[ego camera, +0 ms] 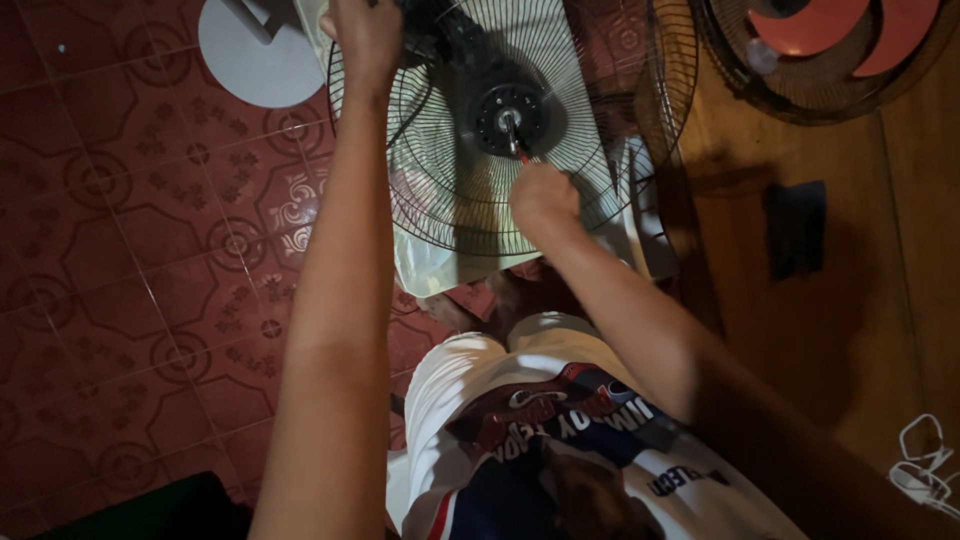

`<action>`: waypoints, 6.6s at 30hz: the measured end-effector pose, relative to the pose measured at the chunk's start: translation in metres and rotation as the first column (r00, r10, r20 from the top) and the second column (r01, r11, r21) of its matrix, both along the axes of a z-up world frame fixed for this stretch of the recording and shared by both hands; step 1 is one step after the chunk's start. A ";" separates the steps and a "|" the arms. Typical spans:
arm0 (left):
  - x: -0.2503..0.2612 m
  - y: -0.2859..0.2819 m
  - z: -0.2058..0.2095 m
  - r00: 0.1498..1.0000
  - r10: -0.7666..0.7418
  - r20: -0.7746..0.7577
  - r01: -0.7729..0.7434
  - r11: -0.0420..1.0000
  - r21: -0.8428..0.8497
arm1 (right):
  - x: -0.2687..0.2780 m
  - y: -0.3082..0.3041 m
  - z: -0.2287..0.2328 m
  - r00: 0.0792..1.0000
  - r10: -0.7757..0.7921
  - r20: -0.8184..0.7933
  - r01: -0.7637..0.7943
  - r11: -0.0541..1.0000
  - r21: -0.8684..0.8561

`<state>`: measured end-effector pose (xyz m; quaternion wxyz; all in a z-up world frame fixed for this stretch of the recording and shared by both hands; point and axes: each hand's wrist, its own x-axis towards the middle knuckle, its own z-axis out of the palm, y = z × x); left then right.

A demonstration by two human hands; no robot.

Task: The person removes the orange fan blade from a standing electric fan by hand, then uses a red screwdriver to loosen the central hub nut. After removing the nut, the person wipes the fan's motor housing and cage with a blue cloth. The blade is set aside on a nearby table.

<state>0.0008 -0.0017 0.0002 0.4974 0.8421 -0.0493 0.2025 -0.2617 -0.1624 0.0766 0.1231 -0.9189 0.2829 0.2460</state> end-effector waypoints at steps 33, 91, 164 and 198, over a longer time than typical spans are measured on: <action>-0.125 0.092 -0.073 0.929 -0.194 -0.317 0.039 0.900 -0.435 | -0.041 -0.043 -0.018 0.586 -0.638 -0.499 0.476 -0.228 0.850; -0.131 0.094 -0.107 0.878 -0.302 -0.373 -0.024 0.749 -0.662 | -0.021 -0.033 -0.029 0.717 -0.662 -0.218 0.481 0.243 0.843; -0.258 -0.078 0.035 0.948 -0.188 -0.255 0.084 0.924 -0.372 | -0.022 -0.077 -0.041 0.444 -0.260 -0.858 0.319 -0.848 0.422; -0.254 -0.070 0.043 0.984 -0.180 -0.001 0.178 0.975 -0.134 | -0.008 -0.044 -0.028 0.422 -0.591 -0.688 0.458 -0.516 0.724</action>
